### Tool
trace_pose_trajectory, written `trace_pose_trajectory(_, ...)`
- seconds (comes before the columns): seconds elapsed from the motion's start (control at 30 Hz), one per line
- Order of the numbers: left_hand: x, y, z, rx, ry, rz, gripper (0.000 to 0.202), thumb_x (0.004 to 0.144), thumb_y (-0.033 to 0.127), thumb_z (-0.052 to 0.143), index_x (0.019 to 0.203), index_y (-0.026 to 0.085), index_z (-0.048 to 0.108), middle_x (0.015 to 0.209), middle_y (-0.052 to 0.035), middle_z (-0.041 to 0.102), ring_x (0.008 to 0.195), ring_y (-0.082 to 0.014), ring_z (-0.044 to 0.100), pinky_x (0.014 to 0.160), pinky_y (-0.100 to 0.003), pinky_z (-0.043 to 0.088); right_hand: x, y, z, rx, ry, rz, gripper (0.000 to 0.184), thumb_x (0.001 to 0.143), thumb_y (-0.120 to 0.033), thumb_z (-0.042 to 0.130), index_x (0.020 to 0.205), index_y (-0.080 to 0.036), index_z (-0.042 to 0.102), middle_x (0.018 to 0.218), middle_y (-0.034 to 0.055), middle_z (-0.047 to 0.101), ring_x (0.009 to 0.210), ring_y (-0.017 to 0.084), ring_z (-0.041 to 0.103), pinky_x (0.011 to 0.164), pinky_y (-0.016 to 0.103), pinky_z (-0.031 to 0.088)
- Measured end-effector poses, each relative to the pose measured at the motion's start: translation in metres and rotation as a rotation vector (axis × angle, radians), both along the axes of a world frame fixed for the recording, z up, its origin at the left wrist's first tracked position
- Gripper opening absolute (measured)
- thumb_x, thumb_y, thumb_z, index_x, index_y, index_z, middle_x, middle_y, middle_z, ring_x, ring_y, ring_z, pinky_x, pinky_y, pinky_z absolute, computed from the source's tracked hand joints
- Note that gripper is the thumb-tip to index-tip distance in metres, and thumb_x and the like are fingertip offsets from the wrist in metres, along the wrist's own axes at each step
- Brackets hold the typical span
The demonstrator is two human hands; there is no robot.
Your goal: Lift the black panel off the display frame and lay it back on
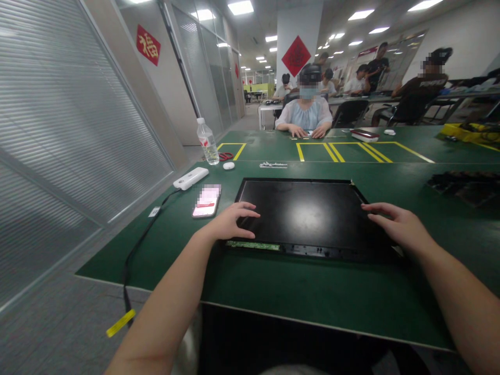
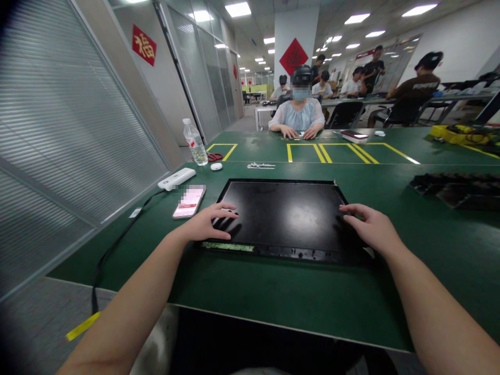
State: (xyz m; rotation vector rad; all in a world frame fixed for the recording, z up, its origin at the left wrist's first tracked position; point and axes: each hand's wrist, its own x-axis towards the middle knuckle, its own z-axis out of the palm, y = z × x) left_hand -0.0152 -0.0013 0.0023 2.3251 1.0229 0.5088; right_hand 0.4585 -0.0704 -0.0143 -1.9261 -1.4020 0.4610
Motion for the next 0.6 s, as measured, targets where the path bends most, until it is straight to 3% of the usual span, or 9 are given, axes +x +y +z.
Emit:
trace_pose_trajectory(0.1,-0.0033,0.0004,0.0024,-0.028,0.013,-0.01,0.058,0.064,0.042,0.091,0.119,0.032,0.077,0.144,-0.0089,0.06,0.134,-0.0337,0.055,0.115,-0.048,0.04,-0.0003,0.0012,-0.0044,-0.001,0.018,0.095,0.036,0.071,-0.043,0.067,0.103,-0.029,0.078,0.124,0.0026,0.075,0.111,0.029,0.067,0.1,0.044,0.048)
trace_pose_trajectory(0.3,-0.0052,0.0004,0.0043,-0.039,0.028,-0.024,0.058,0.065,0.041,0.09,0.121,0.032,0.077,0.147,-0.009,0.058,0.136,-0.034,0.054,0.115,-0.048,0.04,0.0006,0.0034,-0.0063,-0.046,-0.033,0.128,0.035,0.072,-0.039,0.068,0.104,-0.031,0.079,0.123,0.0005,0.076,0.124,0.031,0.063,0.112,0.047,0.042)
trace_pose_trajectory(0.6,-0.0046,0.0009,0.0029,-0.024,0.048,-0.037,0.057,0.066,0.041,0.09,0.121,0.032,0.077,0.148,-0.0089,0.057,0.136,-0.0342,0.054,0.115,-0.049,0.04,0.0021,0.0034,-0.0085,-0.07,-0.096,0.168,0.038,0.075,-0.039,0.067,0.111,-0.032,0.079,0.124,0.0013,0.075,0.123,0.031,0.065,0.108,0.047,0.048)
